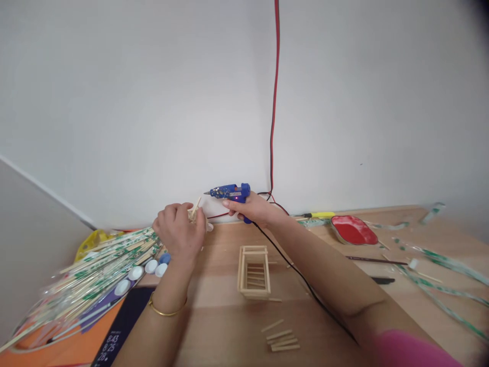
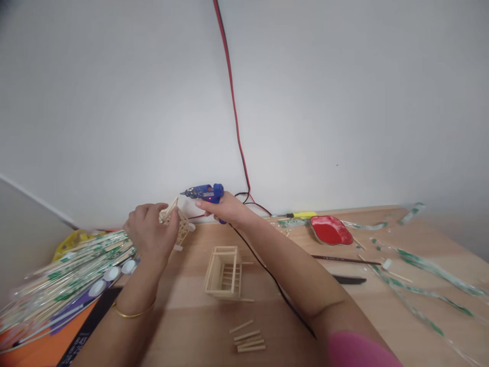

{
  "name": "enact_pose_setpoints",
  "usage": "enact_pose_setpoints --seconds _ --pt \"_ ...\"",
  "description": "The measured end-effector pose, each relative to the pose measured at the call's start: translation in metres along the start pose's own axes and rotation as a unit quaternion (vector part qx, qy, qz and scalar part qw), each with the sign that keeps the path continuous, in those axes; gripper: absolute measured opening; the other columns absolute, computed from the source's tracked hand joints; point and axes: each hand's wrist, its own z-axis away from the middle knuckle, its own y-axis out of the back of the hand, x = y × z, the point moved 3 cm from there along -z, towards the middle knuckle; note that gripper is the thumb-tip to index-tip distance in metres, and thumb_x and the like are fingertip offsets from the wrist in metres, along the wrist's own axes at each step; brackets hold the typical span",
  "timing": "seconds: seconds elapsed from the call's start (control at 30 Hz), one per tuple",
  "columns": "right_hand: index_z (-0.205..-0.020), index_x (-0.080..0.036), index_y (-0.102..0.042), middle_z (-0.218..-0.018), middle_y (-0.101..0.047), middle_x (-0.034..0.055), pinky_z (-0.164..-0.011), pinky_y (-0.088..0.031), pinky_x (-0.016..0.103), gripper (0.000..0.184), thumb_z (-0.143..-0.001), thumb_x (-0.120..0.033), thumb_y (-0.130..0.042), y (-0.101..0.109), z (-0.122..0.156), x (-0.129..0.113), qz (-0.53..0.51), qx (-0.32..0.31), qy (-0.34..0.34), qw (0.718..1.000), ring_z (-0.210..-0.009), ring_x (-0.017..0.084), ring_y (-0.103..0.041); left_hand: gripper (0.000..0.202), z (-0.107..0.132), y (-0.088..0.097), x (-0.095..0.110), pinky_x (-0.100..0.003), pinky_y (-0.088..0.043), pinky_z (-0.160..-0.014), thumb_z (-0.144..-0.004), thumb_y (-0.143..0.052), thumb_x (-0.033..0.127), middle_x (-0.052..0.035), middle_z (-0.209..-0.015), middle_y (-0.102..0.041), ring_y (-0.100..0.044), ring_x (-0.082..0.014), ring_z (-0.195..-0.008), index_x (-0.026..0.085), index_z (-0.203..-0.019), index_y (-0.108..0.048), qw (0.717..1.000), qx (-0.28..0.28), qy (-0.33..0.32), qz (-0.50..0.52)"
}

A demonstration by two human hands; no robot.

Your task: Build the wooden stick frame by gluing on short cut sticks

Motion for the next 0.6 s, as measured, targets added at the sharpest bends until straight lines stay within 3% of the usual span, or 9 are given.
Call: enact_pose_setpoints --seconds 0.37,0.6 --pt "-0.093 -0.019 -0.066 -0.063 -0.057 -0.0011 -0.039 -0.031 0.017 0.037 -0.072 -0.05 -0.071 -0.0019 -0.0066 0.0081 -0.039 -0.044 -0.01 0.998 -0.046 0.006 -0.042 0.028 -0.0001 -0.0053 -0.0002 -0.038 -0.032 -0.079 -0.087 -0.047 0.038 -0.0106 -0.094 -0.061 -0.052 -0.028 -0.091 0.018 -0.092 -0.065 1.0 0.012 -0.011 -0.007" --pt "-0.093 -0.019 -0.065 -0.057 -0.053 -0.0035 -0.038 -0.03 0.017 0.041 -0.069 -0.051 -0.072 -0.0047 -0.0067 0.003 -0.04 -0.033 -0.027 0.998 -0.044 0.006 -0.04 0.025 -0.0009 -0.0068 -0.0001 -0.037 -0.032 -0.075 -0.085 -0.049 0.035 -0.011 -0.09 -0.063 -0.053 -0.0272 -0.087 0.017 -0.087 -0.065 0.999 0.031 -0.004 -0.013"
